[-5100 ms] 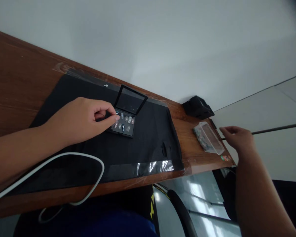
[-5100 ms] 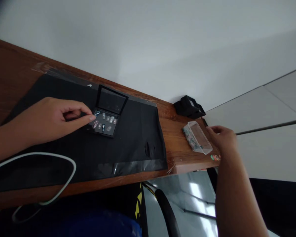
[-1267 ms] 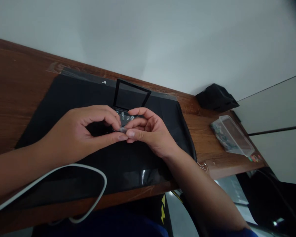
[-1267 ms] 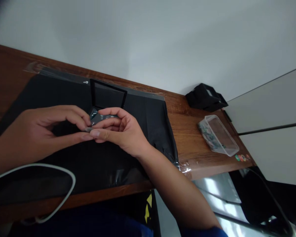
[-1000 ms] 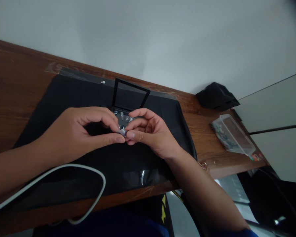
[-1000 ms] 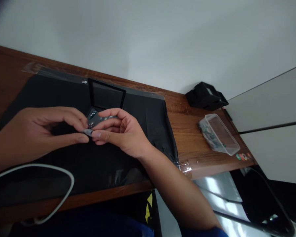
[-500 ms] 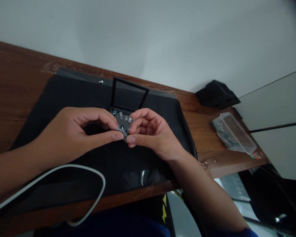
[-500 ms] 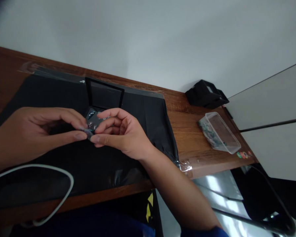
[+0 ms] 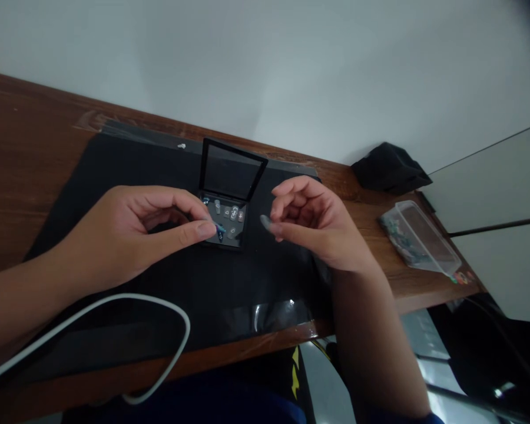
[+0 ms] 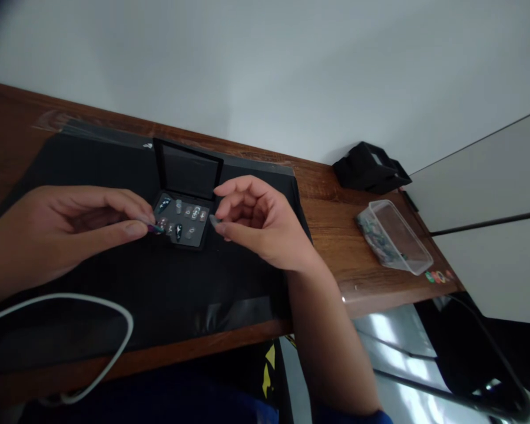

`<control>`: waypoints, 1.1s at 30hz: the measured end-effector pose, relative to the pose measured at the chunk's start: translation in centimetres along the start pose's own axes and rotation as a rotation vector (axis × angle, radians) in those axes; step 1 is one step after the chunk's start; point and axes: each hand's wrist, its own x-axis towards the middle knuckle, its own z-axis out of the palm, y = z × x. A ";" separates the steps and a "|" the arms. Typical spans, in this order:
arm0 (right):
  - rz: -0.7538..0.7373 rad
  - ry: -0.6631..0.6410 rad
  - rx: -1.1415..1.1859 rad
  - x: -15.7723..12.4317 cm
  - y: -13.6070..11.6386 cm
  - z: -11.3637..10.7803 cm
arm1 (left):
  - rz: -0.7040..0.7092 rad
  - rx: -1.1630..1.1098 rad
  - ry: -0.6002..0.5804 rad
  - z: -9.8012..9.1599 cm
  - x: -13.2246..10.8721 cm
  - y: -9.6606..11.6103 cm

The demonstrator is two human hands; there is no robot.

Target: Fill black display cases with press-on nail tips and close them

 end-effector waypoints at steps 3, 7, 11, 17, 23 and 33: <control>0.018 0.037 -0.152 0.2 0.0 -1.7 | -0.025 -0.046 0.021 0.4 0.1 0.3; 0.063 0.146 -0.382 0.7 1.1 -3.2 | -0.033 -0.094 0.030 0.5 0.2 0.5; 0.068 0.352 -0.616 1.0 2.0 -3.6 | -0.059 -0.079 0.019 0.2 0.1 0.4; 0.004 0.386 -0.738 0.9 2.2 -3.4 | -0.094 -0.060 0.001 0.3 0.1 0.9; -0.384 0.177 -0.652 0.4 2.5 0.1 | -0.084 -0.108 -0.069 0.3 0.1 0.2; -0.587 -0.078 -0.514 -0.3 3.7 3.3 | -0.040 -0.022 -0.180 -0.1 0.1 0.1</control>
